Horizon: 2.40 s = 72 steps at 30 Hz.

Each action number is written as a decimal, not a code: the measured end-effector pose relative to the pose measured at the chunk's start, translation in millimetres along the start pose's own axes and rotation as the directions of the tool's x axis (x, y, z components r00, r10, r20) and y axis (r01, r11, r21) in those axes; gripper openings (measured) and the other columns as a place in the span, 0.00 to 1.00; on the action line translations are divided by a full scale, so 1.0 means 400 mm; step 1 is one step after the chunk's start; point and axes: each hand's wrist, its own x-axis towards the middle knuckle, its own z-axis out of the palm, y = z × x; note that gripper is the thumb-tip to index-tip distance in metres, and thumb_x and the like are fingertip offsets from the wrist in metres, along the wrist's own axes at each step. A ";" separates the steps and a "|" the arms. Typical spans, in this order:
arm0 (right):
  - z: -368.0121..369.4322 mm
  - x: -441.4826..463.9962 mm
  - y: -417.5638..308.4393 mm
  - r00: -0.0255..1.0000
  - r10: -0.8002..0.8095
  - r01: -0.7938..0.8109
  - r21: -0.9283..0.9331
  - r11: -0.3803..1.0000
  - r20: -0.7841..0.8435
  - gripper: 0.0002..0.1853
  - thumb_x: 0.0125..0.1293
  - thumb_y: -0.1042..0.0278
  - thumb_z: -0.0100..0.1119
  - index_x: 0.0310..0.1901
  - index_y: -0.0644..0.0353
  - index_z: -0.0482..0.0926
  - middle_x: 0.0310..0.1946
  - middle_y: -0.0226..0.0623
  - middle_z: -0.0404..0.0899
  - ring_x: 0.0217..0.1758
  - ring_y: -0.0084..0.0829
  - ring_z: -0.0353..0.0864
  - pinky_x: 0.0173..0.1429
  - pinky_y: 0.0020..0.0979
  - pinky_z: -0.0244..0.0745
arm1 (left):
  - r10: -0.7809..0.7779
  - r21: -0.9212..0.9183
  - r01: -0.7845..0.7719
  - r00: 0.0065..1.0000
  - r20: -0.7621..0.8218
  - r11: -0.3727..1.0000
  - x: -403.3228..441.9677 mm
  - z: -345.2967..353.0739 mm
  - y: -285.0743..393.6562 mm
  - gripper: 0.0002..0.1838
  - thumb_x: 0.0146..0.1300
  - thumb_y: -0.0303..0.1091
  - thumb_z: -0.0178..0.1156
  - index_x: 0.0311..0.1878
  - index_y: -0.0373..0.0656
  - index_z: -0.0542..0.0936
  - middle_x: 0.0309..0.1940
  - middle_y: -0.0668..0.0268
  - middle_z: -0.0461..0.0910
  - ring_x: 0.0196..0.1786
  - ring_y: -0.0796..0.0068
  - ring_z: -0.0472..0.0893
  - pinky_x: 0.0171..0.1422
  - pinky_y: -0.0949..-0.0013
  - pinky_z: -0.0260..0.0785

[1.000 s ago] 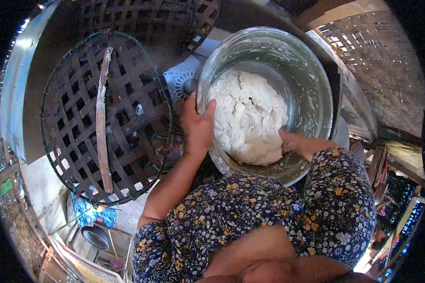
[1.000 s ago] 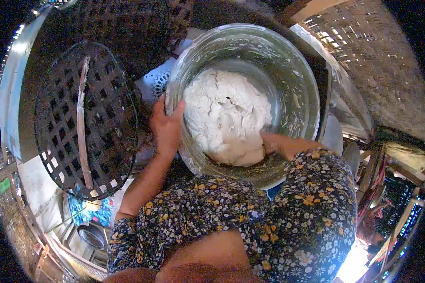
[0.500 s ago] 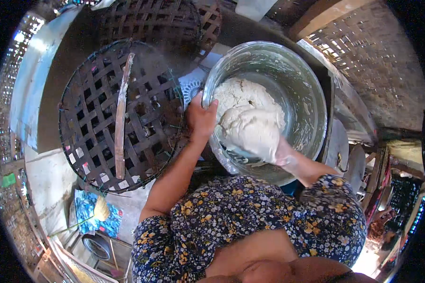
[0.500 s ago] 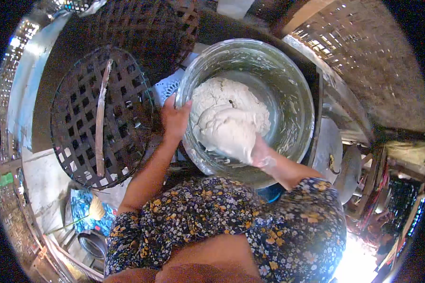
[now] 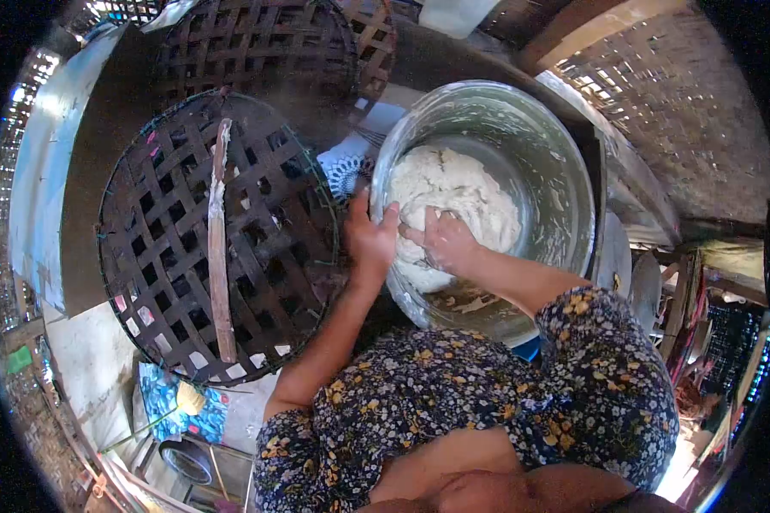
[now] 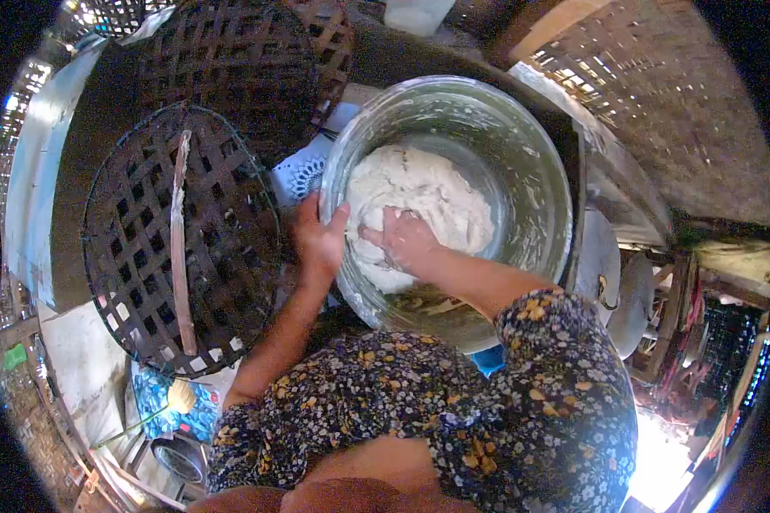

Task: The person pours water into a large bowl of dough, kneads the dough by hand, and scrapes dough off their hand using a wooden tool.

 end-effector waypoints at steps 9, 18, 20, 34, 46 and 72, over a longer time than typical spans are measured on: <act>0.088 0.153 0.055 0.939 0.103 -0.279 0.547 0.789 0.330 0.36 0.52 0.63 0.53 0.64 0.52 0.52 0.45 0.54 0.72 0.43 0.46 0.76 0.50 0.42 0.69 | -0.062 0.004 0.061 0.997 0.043 0.998 -0.004 -0.019 0.071 0.22 0.49 0.35 0.61 0.47 0.35 0.72 0.36 0.50 0.78 0.40 0.54 0.78 0.46 0.62 0.68; -0.282 -0.011 0.284 0.998 0.055 -0.021 0.646 0.763 -0.033 0.19 0.57 0.60 0.52 0.48 0.58 0.75 0.45 0.39 0.77 0.45 0.33 0.75 0.49 0.35 0.69 | -0.056 0.054 0.056 0.998 -0.002 0.997 -0.005 -0.015 0.043 0.24 0.49 0.36 0.62 0.49 0.33 0.71 0.40 0.49 0.77 0.45 0.55 0.77 0.50 0.62 0.66; -0.201 0.090 0.385 0.986 0.164 -0.089 0.760 0.644 -0.023 0.19 0.57 0.56 0.51 0.46 0.58 0.77 0.43 0.37 0.77 0.44 0.29 0.75 0.47 0.32 0.70 | -0.064 0.052 0.063 0.998 0.018 0.997 -0.005 -0.022 0.062 0.24 0.49 0.36 0.62 0.49 0.34 0.71 0.40 0.49 0.77 0.44 0.55 0.77 0.49 0.62 0.67; -0.046 0.244 0.067 0.681 -0.594 0.365 0.505 0.782 0.428 0.33 0.51 0.37 0.53 0.47 0.61 0.75 0.42 0.43 0.77 0.44 0.39 0.75 0.48 0.38 0.69 | 0.098 0.083 -0.096 0.995 -0.022 0.992 0.023 -0.011 0.023 0.26 0.47 0.39 0.66 0.47 0.32 0.73 0.36 0.52 0.79 0.37 0.64 0.78 0.44 0.66 0.69; -0.051 -0.332 0.099 0.922 -0.292 0.309 0.029 0.951 -0.255 0.23 0.50 0.61 0.58 0.51 0.51 0.71 0.54 0.37 0.66 0.61 0.45 0.59 0.64 0.48 0.55 | 0.017 -0.036 -0.014 0.997 0.078 0.999 0.012 -0.029 0.066 0.18 0.50 0.35 0.62 0.43 0.36 0.75 0.31 0.55 0.79 0.33 0.64 0.78 0.39 0.66 0.68; 0.441 -0.180 0.456 0.803 0.593 0.434 0.620 -0.654 0.064 0.15 0.62 0.57 0.40 0.36 0.54 0.77 0.32 0.33 0.78 0.35 0.29 0.76 0.38 0.34 0.72 | 0.014 -0.018 -0.013 0.999 0.051 1.000 0.015 -0.018 0.045 0.22 0.49 0.38 0.63 0.46 0.37 0.73 0.32 0.55 0.78 0.34 0.59 0.78 0.41 0.62 0.68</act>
